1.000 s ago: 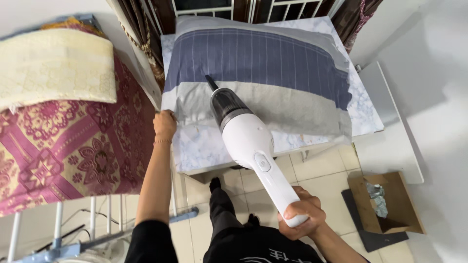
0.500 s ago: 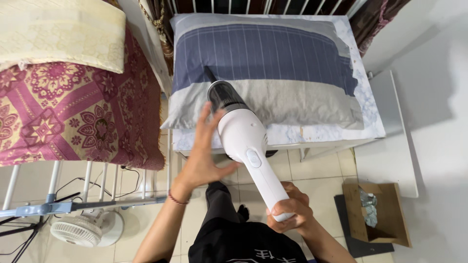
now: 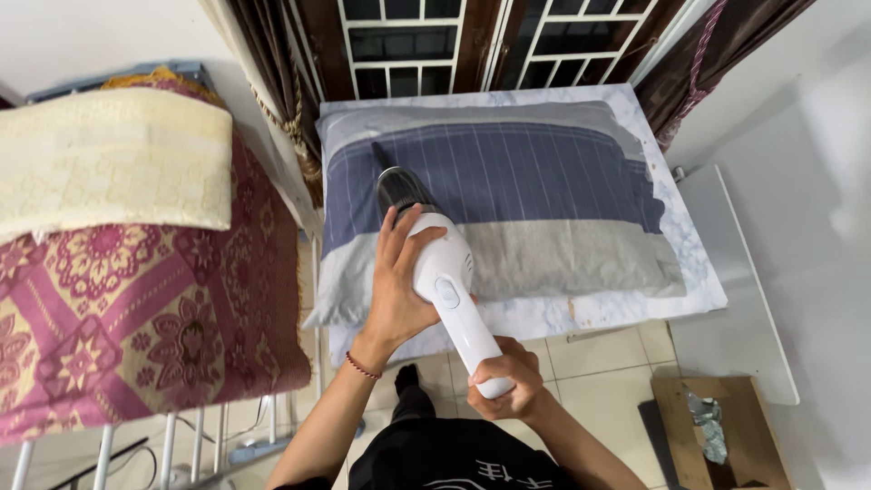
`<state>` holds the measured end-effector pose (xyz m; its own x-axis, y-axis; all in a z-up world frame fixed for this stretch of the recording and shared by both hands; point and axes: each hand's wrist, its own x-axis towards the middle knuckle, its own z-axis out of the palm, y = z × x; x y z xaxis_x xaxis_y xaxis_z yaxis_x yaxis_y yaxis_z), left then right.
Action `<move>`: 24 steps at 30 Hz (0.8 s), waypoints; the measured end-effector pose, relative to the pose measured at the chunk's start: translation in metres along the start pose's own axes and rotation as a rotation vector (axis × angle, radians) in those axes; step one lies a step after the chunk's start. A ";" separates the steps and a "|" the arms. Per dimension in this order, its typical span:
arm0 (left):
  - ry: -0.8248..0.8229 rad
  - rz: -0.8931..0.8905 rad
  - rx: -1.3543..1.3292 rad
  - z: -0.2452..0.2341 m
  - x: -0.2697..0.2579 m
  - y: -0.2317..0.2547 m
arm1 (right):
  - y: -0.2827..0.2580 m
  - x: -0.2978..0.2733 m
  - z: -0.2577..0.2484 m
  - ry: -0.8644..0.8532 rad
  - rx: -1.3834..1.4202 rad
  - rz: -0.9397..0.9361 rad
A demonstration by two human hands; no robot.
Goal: The person uses a handheld vacuum cleaner to clean a pillow placed on a bed. They move the vacuum nozzle back and forth across the surface of the pillow, covering different areas systematically.
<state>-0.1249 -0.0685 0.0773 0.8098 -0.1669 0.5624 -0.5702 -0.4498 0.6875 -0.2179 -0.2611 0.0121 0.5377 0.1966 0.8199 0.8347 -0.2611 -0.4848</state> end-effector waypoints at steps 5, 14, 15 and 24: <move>-0.019 0.099 0.122 0.006 0.027 -0.050 | 0.032 0.003 0.026 -0.020 0.068 0.174; 0.077 0.146 -0.001 0.016 0.016 -0.066 | 0.020 0.016 0.029 -0.115 0.131 0.279; 0.088 0.144 0.002 0.015 0.013 -0.060 | 0.014 0.015 0.026 -0.129 0.144 0.278; 0.153 0.132 -0.018 0.024 -0.042 0.025 | -0.065 -0.011 -0.026 -0.155 0.116 0.235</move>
<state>-0.1694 -0.0940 0.0594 0.6984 -0.0878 0.7103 -0.6734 -0.4168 0.6106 -0.2814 -0.2713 0.0426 0.7219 0.2877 0.6294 0.6886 -0.2086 -0.6944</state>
